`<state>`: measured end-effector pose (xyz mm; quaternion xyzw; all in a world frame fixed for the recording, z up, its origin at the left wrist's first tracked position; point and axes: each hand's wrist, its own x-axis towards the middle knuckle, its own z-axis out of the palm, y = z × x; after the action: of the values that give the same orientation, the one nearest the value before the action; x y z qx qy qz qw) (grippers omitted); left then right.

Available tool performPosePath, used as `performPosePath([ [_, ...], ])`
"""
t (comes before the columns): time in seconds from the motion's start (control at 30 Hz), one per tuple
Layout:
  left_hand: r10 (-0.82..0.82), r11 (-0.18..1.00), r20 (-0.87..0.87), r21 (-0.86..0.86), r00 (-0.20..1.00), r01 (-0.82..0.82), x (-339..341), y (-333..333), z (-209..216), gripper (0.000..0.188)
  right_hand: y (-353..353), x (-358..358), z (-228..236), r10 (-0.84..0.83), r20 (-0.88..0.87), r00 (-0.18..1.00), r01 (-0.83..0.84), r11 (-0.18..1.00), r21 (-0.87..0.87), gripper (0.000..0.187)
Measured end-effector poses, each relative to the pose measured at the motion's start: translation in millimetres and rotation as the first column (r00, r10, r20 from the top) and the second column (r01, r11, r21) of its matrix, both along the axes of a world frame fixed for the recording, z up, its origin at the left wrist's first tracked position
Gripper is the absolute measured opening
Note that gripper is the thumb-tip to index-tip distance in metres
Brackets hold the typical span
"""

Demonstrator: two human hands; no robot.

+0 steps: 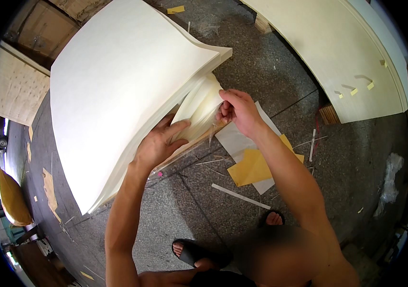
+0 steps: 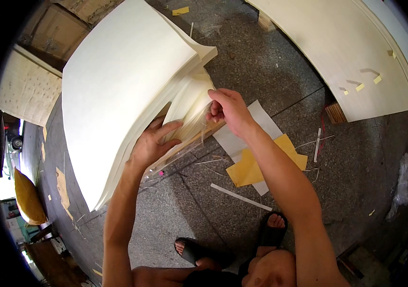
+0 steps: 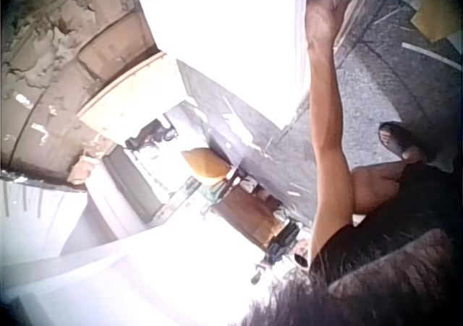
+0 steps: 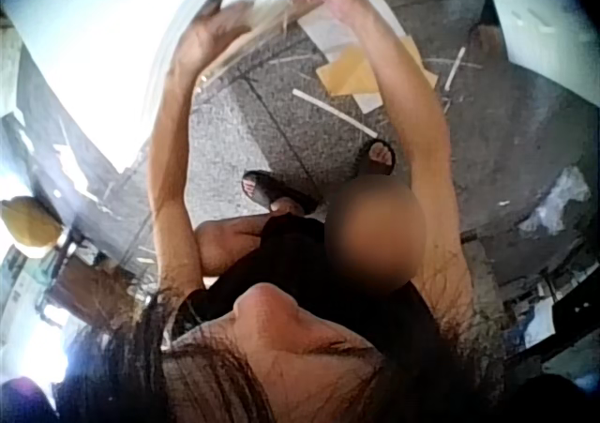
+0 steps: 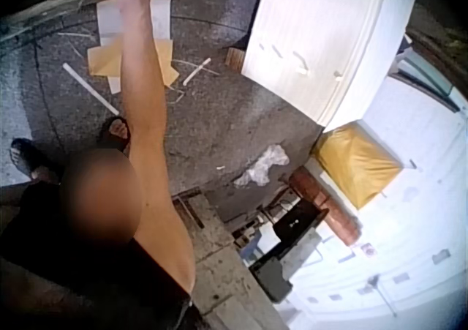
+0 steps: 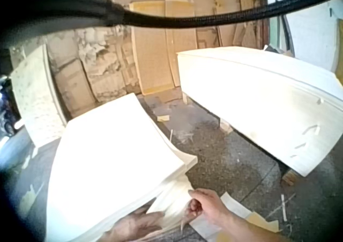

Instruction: The person sits on the floor and repeatedly flips through a stack of large white sheets, separating them by hand. The person lifts the stack, moves it to a different spot, and continues the repetitive flipping action.

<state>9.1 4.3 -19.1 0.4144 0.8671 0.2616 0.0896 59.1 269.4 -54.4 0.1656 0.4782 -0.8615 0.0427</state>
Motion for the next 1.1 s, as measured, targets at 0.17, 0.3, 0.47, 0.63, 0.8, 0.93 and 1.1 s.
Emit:
performPosePath([
  [0.17,0.0,1.0,0.028,0.004,1.0,0.0,1.4,5.1,6.5,0.056,3.6,3.1,-6.4,-0.023,0.009,1.0,0.024,0.993,-0.112,0.04],
  [0.3,0.023,1.0,-0.104,0.013,0.994,-0.022,0.9,4.6,4.1,0.054,-4.3,3.3,1.3,0.073,-0.01,0.997,-0.062,0.914,0.4,0.042],
  [0.47,-0.053,0.998,-0.139,-0.035,0.989,0.048,-3.8,3.6,5.8,0.053,3.2,1.6,4.1,0.025,-0.022,0.999,-0.023,0.994,0.11,0.037],
  [0.63,0.008,0.999,0.001,-0.031,1.0,-0.008,2.8,7.1,11.4,0.059,1.3,0.0,-0.2,-0.004,-0.003,1.0,0.004,1.0,0.016,0.035],
  [0.8,0.008,1.0,-0.013,-0.01,1.0,-0.008,0.8,3.4,5.6,0.062,3.3,1.2,-6.4,0.012,-0.012,1.0,-0.012,1.0,0.013,0.034],
  [0.93,0.015,1.0,-0.02,-0.001,1.0,-0.015,2.0,5.4,8.3,0.062,4.6,2.8,-11.1,0.005,-0.001,1.0,-0.005,1.0,-0.021,0.033],
  [1.1,0.009,1.0,0.008,0.023,1.0,-0.009,2.1,4.4,5.2,0.062,2.9,1.9,-8.4,0.008,0.01,1.0,-0.008,0.998,-0.056,0.034],
])
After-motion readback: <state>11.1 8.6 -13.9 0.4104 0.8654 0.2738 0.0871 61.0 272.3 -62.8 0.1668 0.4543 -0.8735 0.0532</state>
